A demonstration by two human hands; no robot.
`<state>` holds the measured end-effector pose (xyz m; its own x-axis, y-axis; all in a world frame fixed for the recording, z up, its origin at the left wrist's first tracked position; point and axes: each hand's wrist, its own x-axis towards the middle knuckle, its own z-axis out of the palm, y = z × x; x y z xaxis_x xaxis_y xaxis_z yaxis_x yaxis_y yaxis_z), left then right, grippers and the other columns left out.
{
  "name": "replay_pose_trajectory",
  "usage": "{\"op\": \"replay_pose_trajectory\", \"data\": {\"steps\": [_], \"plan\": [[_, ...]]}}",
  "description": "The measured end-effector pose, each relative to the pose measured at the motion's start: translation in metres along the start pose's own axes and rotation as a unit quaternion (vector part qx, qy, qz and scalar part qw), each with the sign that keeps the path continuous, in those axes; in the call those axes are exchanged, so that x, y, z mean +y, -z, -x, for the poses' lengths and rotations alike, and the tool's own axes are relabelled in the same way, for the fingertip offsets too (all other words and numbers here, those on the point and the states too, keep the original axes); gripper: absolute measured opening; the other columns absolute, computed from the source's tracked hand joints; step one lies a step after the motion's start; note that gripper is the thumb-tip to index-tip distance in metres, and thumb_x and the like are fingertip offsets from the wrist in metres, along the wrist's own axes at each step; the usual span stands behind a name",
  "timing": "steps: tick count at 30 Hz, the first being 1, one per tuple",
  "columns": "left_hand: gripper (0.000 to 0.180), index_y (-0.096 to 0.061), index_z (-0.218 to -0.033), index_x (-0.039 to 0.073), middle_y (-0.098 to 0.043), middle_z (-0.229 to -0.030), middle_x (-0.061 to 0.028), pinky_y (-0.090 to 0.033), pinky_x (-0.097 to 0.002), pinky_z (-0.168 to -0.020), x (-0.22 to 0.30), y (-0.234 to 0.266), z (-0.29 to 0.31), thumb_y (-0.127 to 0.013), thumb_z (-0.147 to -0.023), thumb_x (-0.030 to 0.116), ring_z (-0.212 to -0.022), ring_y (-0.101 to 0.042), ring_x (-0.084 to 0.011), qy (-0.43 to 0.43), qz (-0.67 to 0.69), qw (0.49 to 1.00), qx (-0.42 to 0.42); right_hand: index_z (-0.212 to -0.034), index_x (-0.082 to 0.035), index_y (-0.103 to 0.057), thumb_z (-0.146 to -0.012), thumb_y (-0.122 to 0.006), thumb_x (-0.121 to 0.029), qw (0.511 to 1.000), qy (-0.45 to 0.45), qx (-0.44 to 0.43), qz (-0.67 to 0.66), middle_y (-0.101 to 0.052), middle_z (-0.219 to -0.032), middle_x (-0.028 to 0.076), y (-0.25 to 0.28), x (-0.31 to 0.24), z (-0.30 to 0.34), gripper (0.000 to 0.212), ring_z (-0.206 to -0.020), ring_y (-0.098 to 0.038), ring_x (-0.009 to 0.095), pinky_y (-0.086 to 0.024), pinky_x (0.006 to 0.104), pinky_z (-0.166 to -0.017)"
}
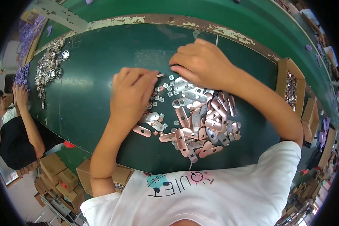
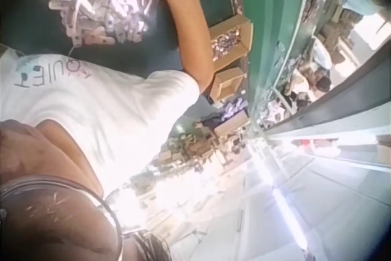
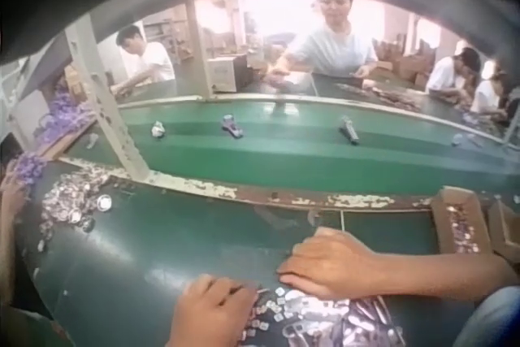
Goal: The person assembles small plastic housings and metal plates with small components by hand at a workstation.
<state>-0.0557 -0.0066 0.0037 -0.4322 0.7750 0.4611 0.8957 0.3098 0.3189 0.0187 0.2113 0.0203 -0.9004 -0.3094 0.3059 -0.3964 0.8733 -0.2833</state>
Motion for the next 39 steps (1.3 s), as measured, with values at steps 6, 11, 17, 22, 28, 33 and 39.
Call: {"op": "replay_pose_trajectory", "data": {"steps": [6,11,17,22,28,33,39], "plan": [[0.011,-0.065,-0.096,-0.002,-0.068,-0.081,-0.0076,-0.051,-0.0254,-0.059,-0.001,0.011,-0.01,-0.061,-0.087,0.003,-0.068,-0.064,-0.0132,0.194,0.249,0.946,0.071,-0.089,-0.001,-0.068,-0.077,-0.067,-0.006,0.995,-0.025,0.056,-0.082,-0.057,-0.079,0.008,-0.008,-0.016,0.015,0.013,-0.075,-0.056,0.025,-0.046,0.0331,-0.065],[0.01,-0.064,-0.092,-0.003,-0.068,-0.076,-0.0073,-0.051,-0.0223,-0.06,0.006,0.002,-0.005,-0.061,-0.085,0.003,-0.066,-0.065,-0.0097,0.229,0.371,0.898,0.063,-0.081,-0.001,-0.065,-0.074,-0.067,-0.005,0.999,0.038,-0.001,0.018,-0.048,-0.073,0.008,-0.016,-0.02,0.004,0.009,-0.071,-0.05,0.024,-0.045,0.0356,-0.063],[0.015,-0.061,-0.099,-0.006,-0.069,-0.087,-0.0118,-0.054,-0.022,-0.067,0.019,0.01,-0.006,-0.058,-0.091,0.007,-0.076,-0.067,-0.0133,0.342,0.581,0.738,-0.04,-0.09,-0.003,-0.067,-0.076,-0.067,-0.003,0.967,-0.075,0.186,-0.155,-0.063,-0.081,0.01,0.001,-0.024,0.013,0.015,-0.071,-0.06,0.026,-0.048,0.0333,-0.06],[0.017,-0.06,-0.102,-0.006,-0.069,-0.09,-0.0123,-0.055,-0.0238,-0.071,0.031,0.004,0.001,-0.058,-0.092,0.007,-0.082,-0.067,-0.0145,0.345,0.593,0.726,-0.05,-0.087,0.003,-0.063,-0.065,-0.067,0.002,0.971,0.079,0.227,-0.014,-0.059,-0.079,0.009,-0.008,-0.044,0.021,0.022,-0.065,-0.055,0.021,-0.044,0.0321,-0.053],[0.02,-0.06,-0.102,-0.008,-0.066,-0.096,-0.0154,-0.057,-0.0282,-0.075,0.033,0.001,0.002,-0.06,-0.091,0.009,-0.086,-0.066,-0.018,0.302,0.636,0.71,-0.02,-0.092,0.0,-0.066,-0.072,-0.071,0.006,0.957,-0.077,0.201,-0.193,-0.062,-0.083,0.011,-0.01,-0.057,0.021,0.022,-0.068,-0.059,0.017,-0.048,0.0262,-0.056],[0.019,-0.059,-0.104,-0.007,-0.066,-0.097,-0.0137,-0.056,-0.0265,-0.077,0.029,0.0,0.003,-0.058,-0.092,0.008,-0.088,-0.066,-0.0166,0.31,0.666,0.678,-0.039,-0.087,-0.002,-0.065,-0.073,-0.068,0.005,0.91,-0.165,0.199,-0.324,-0.059,-0.08,0.009,-0.012,-0.057,0.021,0.016,-0.065,-0.058,0.019,-0.046,0.0291,-0.052],[0.02,-0.059,-0.106,-0.007,-0.067,-0.097,-0.0132,-0.056,-0.025,-0.076,0.029,0.002,0.002,-0.057,-0.093,0.009,-0.086,-0.067,-0.0167,0.338,0.671,0.656,-0.073,-0.087,-0.001,-0.064,-0.076,-0.066,0.004,0.953,-0.105,0.199,-0.205,-0.059,-0.08,0.009,-0.013,-0.058,0.022,0.012,-0.068,-0.06,0.016,-0.05,0.0248,-0.056]]}}
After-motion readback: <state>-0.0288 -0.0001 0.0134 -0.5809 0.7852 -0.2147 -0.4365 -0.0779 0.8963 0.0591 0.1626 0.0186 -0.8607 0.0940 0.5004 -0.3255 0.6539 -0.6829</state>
